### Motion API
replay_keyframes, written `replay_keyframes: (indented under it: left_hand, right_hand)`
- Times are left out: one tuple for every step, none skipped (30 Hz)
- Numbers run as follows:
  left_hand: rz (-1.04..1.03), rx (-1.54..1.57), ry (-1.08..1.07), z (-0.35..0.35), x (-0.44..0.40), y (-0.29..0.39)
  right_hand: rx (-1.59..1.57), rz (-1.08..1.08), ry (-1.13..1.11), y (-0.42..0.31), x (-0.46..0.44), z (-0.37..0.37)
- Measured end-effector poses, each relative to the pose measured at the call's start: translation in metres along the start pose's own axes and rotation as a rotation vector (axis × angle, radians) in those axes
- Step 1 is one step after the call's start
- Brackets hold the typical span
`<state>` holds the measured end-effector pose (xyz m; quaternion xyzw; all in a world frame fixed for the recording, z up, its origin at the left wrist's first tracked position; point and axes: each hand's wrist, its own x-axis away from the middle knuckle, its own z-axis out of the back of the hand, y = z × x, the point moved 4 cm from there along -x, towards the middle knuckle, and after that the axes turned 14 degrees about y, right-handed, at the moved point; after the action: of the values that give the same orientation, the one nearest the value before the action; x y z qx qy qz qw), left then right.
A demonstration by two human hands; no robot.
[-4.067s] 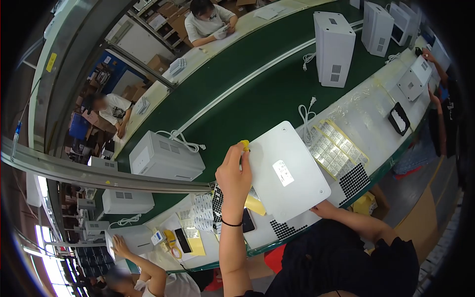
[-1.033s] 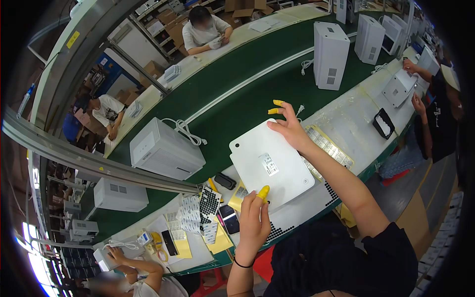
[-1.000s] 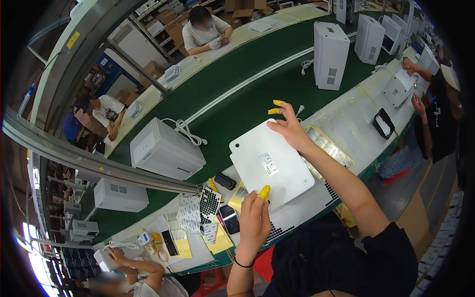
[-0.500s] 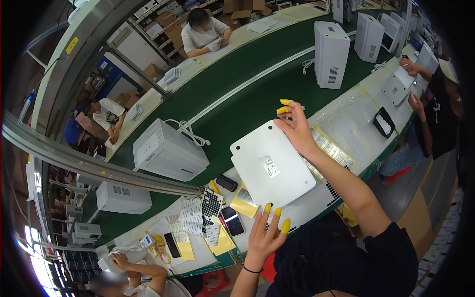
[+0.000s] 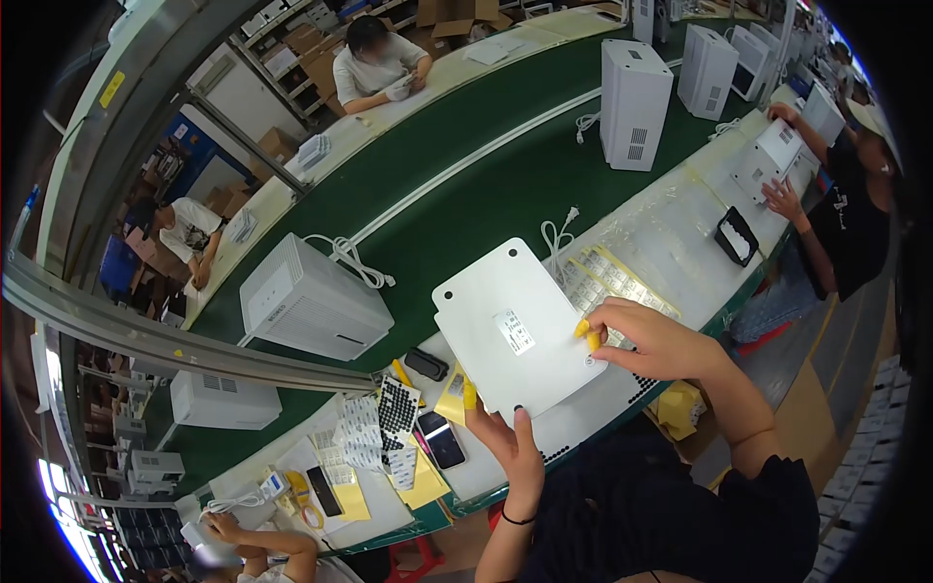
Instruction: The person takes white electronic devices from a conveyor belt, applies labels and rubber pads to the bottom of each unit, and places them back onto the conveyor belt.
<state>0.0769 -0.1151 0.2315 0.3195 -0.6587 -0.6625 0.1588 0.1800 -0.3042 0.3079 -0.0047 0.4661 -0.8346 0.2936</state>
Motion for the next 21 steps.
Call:
replay_keyframes:
  left_hand:
    - [-0.01, 0.001, 0.007, 0.0, 0.0, -0.002]
    - [-0.02, 0.0, 0.014, 0.0, 0.001, -0.003]
    - [-0.026, -0.008, 0.013, 0.0, 0.001, -0.004]
    - [-0.032, -0.017, 0.014, 0.0, 0.001, -0.004]
    - [-0.039, -0.027, 0.017, 0.001, 0.001, -0.005]
    - [-0.049, -0.038, 0.01, 0.002, 0.001, -0.006]
    - [-0.061, -0.048, 0.002, 0.003, 0.001, -0.007]
    - [-0.071, -0.057, -0.005, 0.004, 0.001, -0.008]
    - [-0.069, -0.065, -0.005, 0.004, 0.002, -0.009]
    - [-0.067, -0.073, -0.005, 0.005, 0.002, -0.01]
    - [-0.066, -0.081, -0.004, 0.005, 0.002, -0.011]
    - [-0.079, -0.075, -0.003, 0.006, 0.003, -0.013]
    - [-0.092, -0.069, -0.001, 0.005, 0.003, -0.015]
    - [-0.104, -0.062, -0.001, 0.005, 0.004, -0.016]
    - [-0.096, -0.067, -0.002, 0.005, 0.004, -0.016]
    - [-0.087, -0.072, -0.003, 0.005, 0.004, -0.016]
    - [-0.077, -0.078, -0.004, 0.005, 0.005, -0.016]
    - [-0.083, -0.079, -0.005, 0.005, 0.005, -0.017]
    - [-0.089, -0.08, -0.007, 0.005, 0.006, -0.018]
    - [-0.096, -0.081, -0.009, 0.005, 0.006, -0.018]
    - [-0.104, -0.086, -0.005, 0.006, 0.006, -0.02]
  right_hand:
    - [0.0, -0.024, -0.01, -0.002, 0.002, 0.0]
    - [0.009, -0.029, -0.007, -0.004, 0.003, 0.0]
    - [0.017, -0.033, -0.005, -0.005, 0.003, -0.001]
    - [0.025, -0.034, -0.003, -0.005, 0.003, -0.002]
    - [0.052, -0.012, -0.002, -0.005, 0.003, -0.003]
    - [0.08, 0.012, -0.001, -0.005, 0.002, -0.004]
    - [0.108, 0.036, 0.0, -0.006, 0.001, -0.005]
    - [0.156, 0.121, 0.053, -0.01, 0.001, -0.004]
    - [0.205, 0.205, 0.107, -0.014, 0.002, -0.005]
    - [0.254, 0.289, 0.162, -0.018, 0.003, -0.005]
    - [0.267, 0.327, 0.189, -0.019, 0.005, -0.007]
    - [0.279, 0.363, 0.216, -0.018, 0.007, -0.01]
    - [0.292, 0.4, 0.243, -0.018, 0.01, -0.012]
    - [0.31, 0.411, 0.249, -0.018, 0.013, -0.014]
    - [0.328, 0.422, 0.255, -0.018, 0.017, -0.015]
    - [0.346, 0.431, 0.261, -0.017, 0.02, -0.015]
    - [0.345, 0.442, 0.267, -0.016, 0.023, -0.016]
    - [0.343, 0.452, 0.273, -0.015, 0.025, -0.017]
    - [0.341, 0.462, 0.28, -0.014, 0.028, -0.017]
    - [0.338, 0.461, 0.281, -0.013, 0.03, -0.017]
    - [0.335, 0.46, 0.282, -0.011, 0.032, -0.018]
